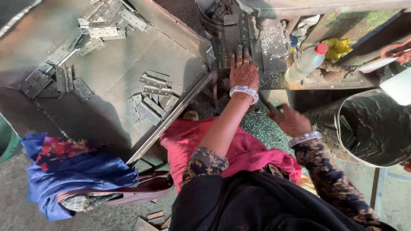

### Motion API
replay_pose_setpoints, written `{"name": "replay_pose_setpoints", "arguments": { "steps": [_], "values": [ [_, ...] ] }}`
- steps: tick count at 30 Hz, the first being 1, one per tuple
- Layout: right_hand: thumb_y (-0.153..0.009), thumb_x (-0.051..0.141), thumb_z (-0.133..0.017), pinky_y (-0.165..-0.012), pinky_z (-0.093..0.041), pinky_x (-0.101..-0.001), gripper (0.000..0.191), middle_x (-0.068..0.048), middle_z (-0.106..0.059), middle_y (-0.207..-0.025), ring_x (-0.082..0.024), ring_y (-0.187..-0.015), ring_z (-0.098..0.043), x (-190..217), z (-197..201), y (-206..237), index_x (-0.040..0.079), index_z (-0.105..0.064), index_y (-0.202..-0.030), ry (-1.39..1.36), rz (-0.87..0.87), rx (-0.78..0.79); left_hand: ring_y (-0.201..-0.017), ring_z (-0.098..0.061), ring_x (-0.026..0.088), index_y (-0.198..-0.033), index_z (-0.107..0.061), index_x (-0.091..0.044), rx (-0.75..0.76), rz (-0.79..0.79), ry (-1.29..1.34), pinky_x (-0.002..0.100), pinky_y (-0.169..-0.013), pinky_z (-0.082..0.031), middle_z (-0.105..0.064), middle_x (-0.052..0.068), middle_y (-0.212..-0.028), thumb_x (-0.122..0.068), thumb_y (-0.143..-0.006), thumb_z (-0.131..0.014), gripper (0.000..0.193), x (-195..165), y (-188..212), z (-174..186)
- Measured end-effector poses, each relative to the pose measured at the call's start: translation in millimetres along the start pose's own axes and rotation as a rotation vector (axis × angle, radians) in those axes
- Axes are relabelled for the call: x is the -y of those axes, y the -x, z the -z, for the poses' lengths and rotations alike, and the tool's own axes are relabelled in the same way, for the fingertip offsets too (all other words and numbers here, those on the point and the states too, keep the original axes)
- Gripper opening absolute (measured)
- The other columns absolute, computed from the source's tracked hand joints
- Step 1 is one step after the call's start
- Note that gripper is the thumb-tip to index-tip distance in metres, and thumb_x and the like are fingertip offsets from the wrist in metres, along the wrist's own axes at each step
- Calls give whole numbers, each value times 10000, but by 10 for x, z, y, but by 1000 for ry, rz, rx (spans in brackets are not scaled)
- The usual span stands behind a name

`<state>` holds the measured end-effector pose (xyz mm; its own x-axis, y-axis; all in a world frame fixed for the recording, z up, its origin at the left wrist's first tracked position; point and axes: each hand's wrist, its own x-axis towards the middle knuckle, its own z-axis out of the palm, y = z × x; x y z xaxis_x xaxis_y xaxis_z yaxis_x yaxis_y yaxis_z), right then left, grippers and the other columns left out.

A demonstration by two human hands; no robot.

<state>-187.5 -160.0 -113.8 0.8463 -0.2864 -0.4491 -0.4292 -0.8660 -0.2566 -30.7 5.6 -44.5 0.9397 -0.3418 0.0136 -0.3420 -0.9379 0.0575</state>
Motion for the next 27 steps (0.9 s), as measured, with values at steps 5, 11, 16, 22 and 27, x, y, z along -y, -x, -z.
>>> {"name": "replay_pose_setpoints", "arguments": {
  "steps": [5, 11, 16, 22, 27],
  "values": [
    [-906, 662, -619, -858, -563, -545, 662, -256, -738, -1023, -438, -983, -726, 67, -53, 127, 74, -607, -1212, -68, 28, -6, -1530, -273, 292, -1391, -610, -78, -87, 50, 74, 503, -1281, -100, -353, 80, -1633, -265, -1051, -394, 444, -17, -81, 29],
    [-889, 662, -639, -879, -538, -555, 650, -262, -730, -1048, -454, -1013, -704, 60, -72, 185, 96, -605, -1206, -62, 26, -19, -1569, -177, 290, -1301, -664, -143, 103, -13, -72, 513, -1272, -24, -249, 52, -1678, -216, -1034, -413, 374, 41, -78, 274],
    [-890, 676, -631, -870, -552, -555, 671, -257, -739, -1027, -447, -1000, -719, 16, 18, 25, 92, -601, -1217, -51, 57, -44, -1562, -221, 288, -1398, -612, -118, 37, 49, -45, 486, -1289, -29, -300, 58, -1666, -244, -1069, -386, 419, 31, -252, 212],
    [-885, 678, -618, -853, -560, -558, 666, -247, -738, -1003, -443, -975, -728, 5, -228, 181, 89, -614, -1196, -50, 48, -5, -1526, -268, 289, -1421, -604, -89, -42, 6, -38, 510, -1293, -31, -383, 67, -1617, -262, -1061, -408, 445, 69, -290, 28],
    [-896, 664, -627, -836, -557, -556, 665, -267, -730, -993, -452, -968, -720, -78, -59, -68, 93, -594, -1235, -53, 99, -71, -1541, -251, 293, -1375, -625, -145, 80, 48, -29, 502, -1286, -15, -349, 45, -1637, -225, -1051, -408, 398, 63, -422, 203]
  ]
}}
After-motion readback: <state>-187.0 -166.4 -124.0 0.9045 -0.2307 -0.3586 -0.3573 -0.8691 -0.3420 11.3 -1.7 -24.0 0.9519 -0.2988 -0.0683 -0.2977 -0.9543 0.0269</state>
